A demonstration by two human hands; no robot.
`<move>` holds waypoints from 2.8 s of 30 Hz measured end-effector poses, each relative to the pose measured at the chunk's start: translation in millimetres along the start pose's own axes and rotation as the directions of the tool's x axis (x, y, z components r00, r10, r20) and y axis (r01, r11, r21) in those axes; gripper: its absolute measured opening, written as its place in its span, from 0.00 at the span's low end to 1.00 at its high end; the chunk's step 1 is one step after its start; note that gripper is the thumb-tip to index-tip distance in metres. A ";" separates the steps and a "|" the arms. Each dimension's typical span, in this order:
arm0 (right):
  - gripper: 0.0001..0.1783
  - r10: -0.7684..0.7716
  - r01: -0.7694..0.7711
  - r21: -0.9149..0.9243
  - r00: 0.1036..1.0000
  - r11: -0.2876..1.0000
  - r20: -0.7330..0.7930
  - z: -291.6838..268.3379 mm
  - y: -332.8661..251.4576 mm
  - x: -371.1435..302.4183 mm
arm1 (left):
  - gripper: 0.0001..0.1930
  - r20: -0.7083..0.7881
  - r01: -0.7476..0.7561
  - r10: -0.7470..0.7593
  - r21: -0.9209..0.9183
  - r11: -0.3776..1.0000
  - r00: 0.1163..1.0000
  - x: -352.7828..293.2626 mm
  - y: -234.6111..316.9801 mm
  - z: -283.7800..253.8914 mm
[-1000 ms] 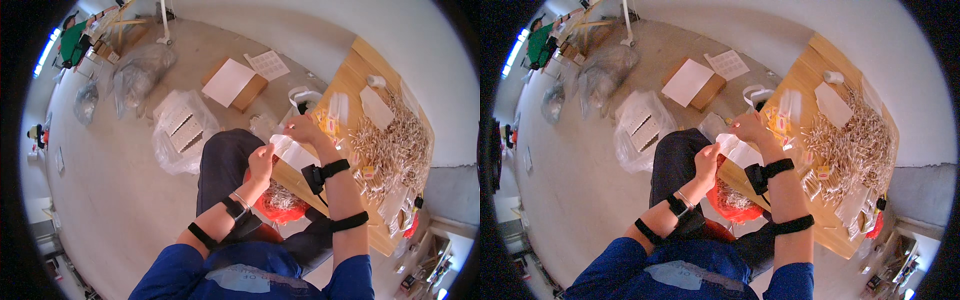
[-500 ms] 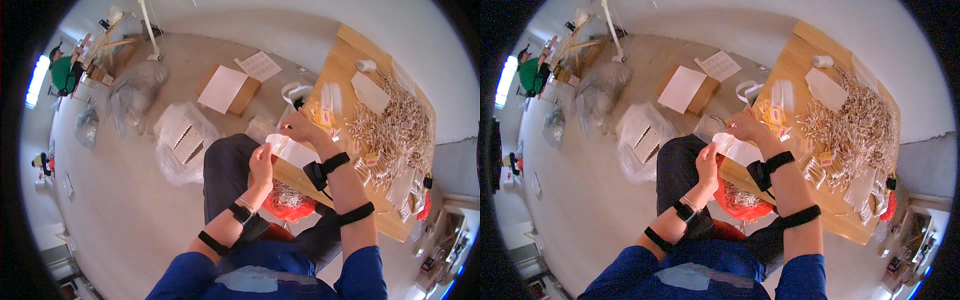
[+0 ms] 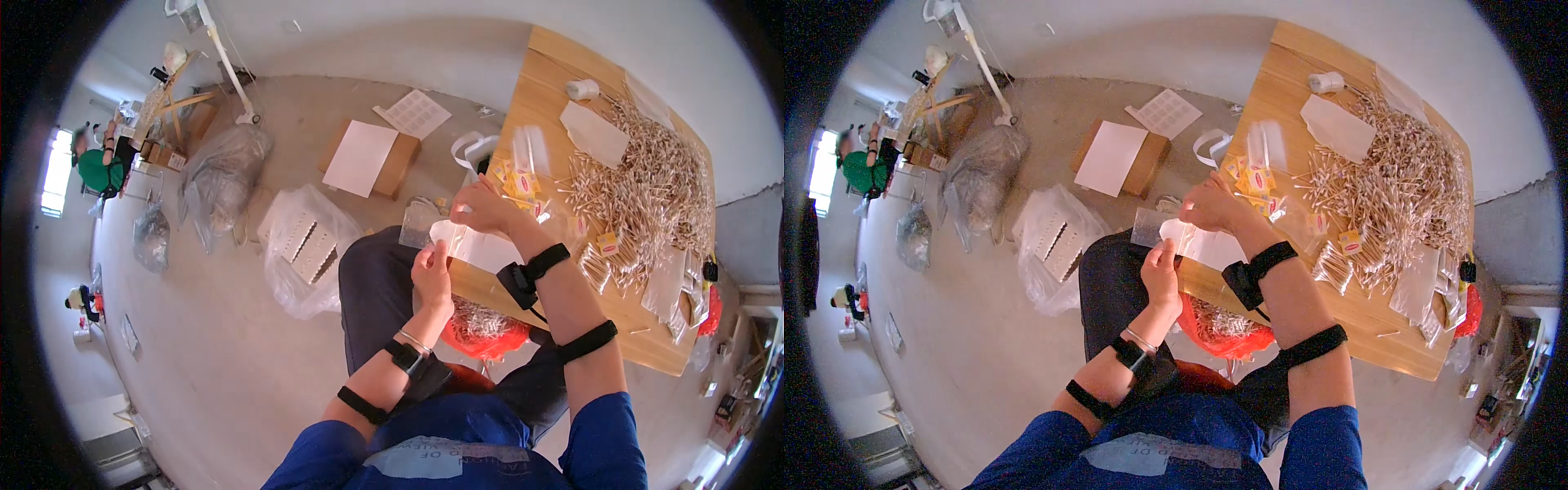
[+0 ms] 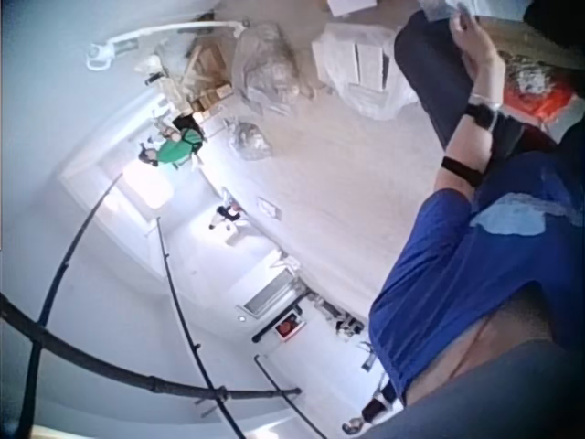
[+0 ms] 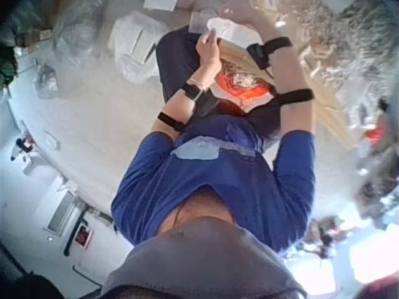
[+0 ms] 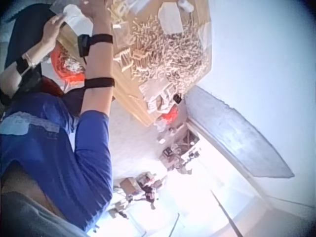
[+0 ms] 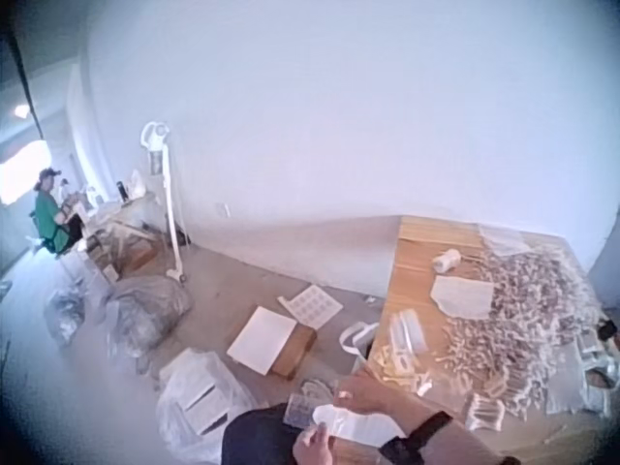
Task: The person sits at a wooden table and packs cotton swabs into small clear plastic bags. They pick up a handful of swabs, place them into a bag, and then fold the top of the bag to seal it. The person repeats this process, creating a stack of filled bags on the table.
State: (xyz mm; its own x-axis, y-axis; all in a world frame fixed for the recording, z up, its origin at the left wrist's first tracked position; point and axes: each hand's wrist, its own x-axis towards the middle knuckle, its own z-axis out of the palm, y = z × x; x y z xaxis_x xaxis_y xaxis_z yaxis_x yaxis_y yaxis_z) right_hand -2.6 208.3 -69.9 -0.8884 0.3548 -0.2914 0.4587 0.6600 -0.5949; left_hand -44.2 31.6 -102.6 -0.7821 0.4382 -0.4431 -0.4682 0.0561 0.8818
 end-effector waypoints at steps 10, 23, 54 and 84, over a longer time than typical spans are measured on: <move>0.09 0.008 -0.007 -0.090 1.000 0.996 0.004 -1.4 -6.2 -3.4 | 0.13 0.134 0.083 -0.096 0.094 0.992 0.986 13.3 -9.0 -6.0; 0.10 -0.110 0.084 -0.117 0.967 0.989 -0.231 11.3 0.3 -18.3 | 0.13 0.177 -0.035 0.003 0.178 0.983 0.984 4.0 -8.9 -8.4; 0.11 -0.028 0.022 -0.020 0.938 1.000 -0.346 32.7 7.0 -11.9 | 0.06 0.179 0.062 -0.037 -0.137 0.989 0.983 19.6 -1.9 -7.1; 0.11 -0.017 0.023 0.013 0.945 1.000 -0.326 31.3 10.1 -7.5 | 0.17 0.106 0.310 -0.293 -0.241 0.920 0.950 48.7 32.8 -3.7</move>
State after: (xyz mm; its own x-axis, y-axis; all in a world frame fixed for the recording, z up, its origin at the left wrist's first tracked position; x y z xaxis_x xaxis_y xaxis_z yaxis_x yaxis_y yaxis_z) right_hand 8.1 191.6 -97.1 -0.8412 0.5403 -0.0207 0.4383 0.6589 -0.6113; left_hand -99.2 51.5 -95.8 -0.5624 0.4955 -0.6620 -0.7722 -0.0285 0.6347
